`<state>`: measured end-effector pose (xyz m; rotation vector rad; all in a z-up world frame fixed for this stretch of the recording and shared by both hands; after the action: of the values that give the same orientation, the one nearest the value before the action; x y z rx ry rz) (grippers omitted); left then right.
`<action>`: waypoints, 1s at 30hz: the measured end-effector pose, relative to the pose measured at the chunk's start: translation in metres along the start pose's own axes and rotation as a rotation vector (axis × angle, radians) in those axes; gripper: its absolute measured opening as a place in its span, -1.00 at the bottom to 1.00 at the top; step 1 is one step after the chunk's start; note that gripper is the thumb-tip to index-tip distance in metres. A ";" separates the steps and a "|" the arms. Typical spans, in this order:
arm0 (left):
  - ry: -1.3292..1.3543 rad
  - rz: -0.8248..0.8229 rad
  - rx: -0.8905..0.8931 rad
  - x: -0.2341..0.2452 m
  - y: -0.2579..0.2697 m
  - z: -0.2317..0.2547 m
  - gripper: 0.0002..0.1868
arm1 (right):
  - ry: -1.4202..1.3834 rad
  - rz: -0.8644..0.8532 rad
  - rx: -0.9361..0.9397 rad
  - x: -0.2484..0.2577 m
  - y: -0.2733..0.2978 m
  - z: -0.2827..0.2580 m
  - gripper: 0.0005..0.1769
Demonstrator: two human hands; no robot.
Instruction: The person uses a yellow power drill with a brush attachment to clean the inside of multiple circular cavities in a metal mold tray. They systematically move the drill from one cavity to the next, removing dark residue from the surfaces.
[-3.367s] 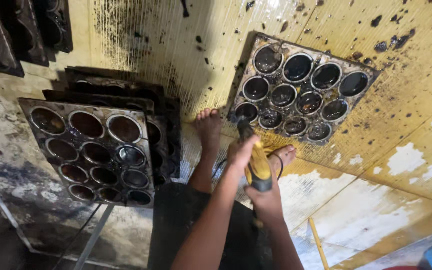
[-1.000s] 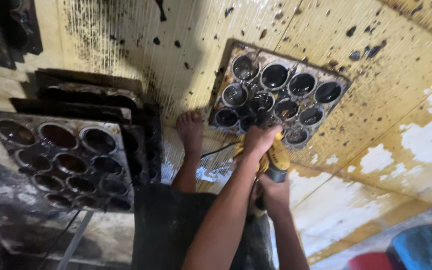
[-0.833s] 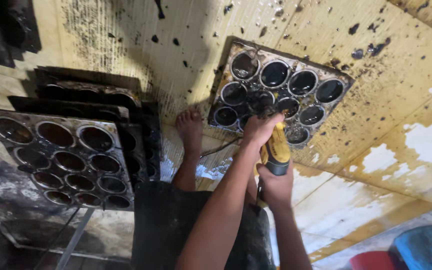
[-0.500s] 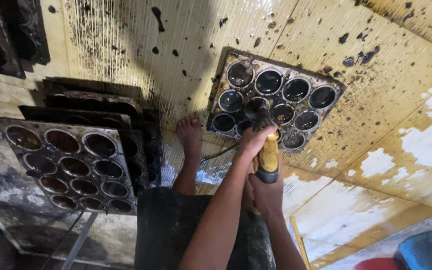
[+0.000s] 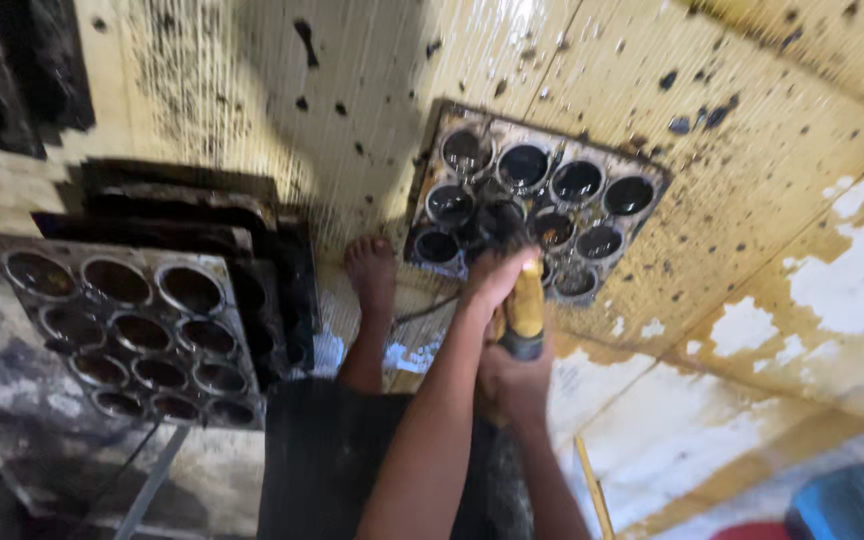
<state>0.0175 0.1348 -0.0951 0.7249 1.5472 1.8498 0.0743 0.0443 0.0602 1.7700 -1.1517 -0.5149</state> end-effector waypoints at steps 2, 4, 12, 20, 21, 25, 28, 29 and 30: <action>-0.084 -0.027 0.065 0.006 0.014 0.001 -0.31 | 0.008 -0.039 -0.072 -0.007 0.005 0.019 -0.48; -0.047 0.083 0.010 0.020 0.033 0.007 -0.33 | -0.013 -0.082 -0.065 -0.007 0.017 0.032 -0.53; -0.224 -0.014 0.034 -0.028 0.059 0.015 -0.43 | -0.129 0.052 -0.120 0.044 0.030 0.038 -0.49; -0.021 0.012 -0.149 -0.080 0.021 0.000 -0.32 | 0.314 0.084 -0.124 0.094 0.002 0.020 -0.41; -0.048 0.036 -0.105 -0.077 0.011 -0.001 -0.32 | 0.351 0.104 -0.135 0.092 -0.006 0.016 -0.39; -0.010 0.055 -0.027 -0.081 0.005 -0.010 -0.33 | 0.278 -0.003 -0.155 0.083 -0.009 0.012 -0.53; 0.034 0.019 -0.107 -0.082 0.002 0.012 -0.35 | 0.171 0.075 -0.126 0.084 -0.017 0.010 -0.63; 0.032 0.004 -0.134 -0.084 0.004 0.020 -0.36 | 0.177 0.123 -0.150 0.088 -0.018 0.011 -0.63; -0.038 0.013 -0.048 -0.083 0.005 0.013 -0.36 | 0.182 0.175 -0.175 0.095 -0.015 0.015 -0.63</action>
<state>0.0817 0.0803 -0.0898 0.7456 1.4729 1.8658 0.1155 -0.0437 0.0530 1.5169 -1.0871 -0.3319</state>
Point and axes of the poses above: each hand's wrist, its own y-axis away from the middle knuckle, its own x-axis out of the back of the hand, z = x × y, the point moved 10 cm from there along -y, towards the middle knuckle, and after that the axes turned 1 degree about -z, right-handed, at the moved point
